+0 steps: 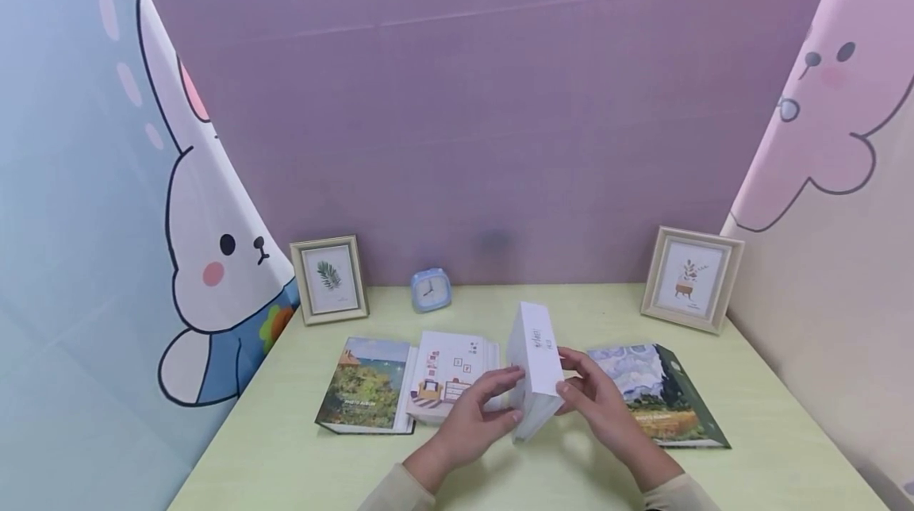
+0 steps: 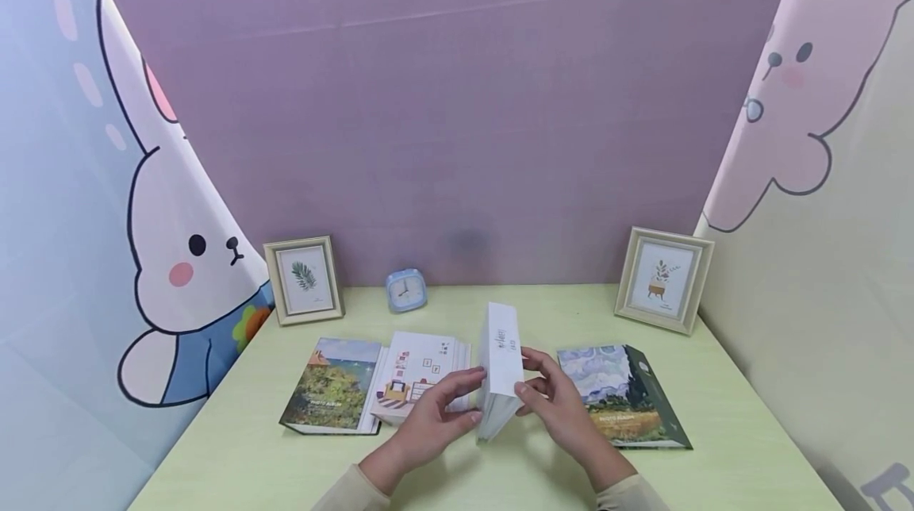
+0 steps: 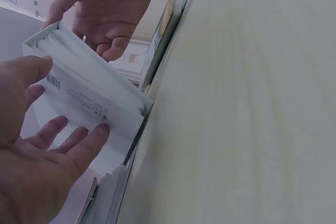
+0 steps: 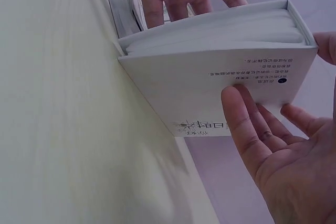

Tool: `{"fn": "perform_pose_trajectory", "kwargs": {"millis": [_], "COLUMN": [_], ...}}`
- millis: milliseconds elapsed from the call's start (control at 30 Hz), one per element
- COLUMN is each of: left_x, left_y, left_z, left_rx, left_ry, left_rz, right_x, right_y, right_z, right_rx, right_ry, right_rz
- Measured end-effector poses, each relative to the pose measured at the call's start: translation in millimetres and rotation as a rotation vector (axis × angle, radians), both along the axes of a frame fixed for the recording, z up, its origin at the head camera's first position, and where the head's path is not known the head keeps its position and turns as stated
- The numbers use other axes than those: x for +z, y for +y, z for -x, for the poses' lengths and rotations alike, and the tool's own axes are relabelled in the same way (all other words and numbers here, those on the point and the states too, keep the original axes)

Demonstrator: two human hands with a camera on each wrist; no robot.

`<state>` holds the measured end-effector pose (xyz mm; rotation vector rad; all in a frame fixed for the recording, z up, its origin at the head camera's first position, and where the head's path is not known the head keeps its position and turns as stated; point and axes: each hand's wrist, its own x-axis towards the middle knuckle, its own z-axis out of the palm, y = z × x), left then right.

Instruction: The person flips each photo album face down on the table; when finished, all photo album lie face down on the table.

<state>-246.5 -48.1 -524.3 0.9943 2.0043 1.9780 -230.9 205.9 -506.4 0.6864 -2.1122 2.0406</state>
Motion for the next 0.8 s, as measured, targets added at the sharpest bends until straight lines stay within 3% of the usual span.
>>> {"fn": "perform_pose_trajectory", "kwargs": {"millis": [233,433,800], "left_x": [-5.2,-10.4,-10.9], "left_y": [0,-1,1], "left_z": [1.5,2.9,-0.9], "left_rx": [0.016,0.034,-0.025], "left_ry": [-0.004,-0.001,-0.017], "left_rz": [0.080,0.137,0.145], "right_x": [1.7,2.4,3.1], "right_y": [3,7,15], "right_z": [0.7,1.4,4.3], "right_rx": [-0.082,-0.090,-0.184], "right_ry": [-0.015,-0.025,-0.092], "right_rz": [-0.026,-0.029,-0.104]}}
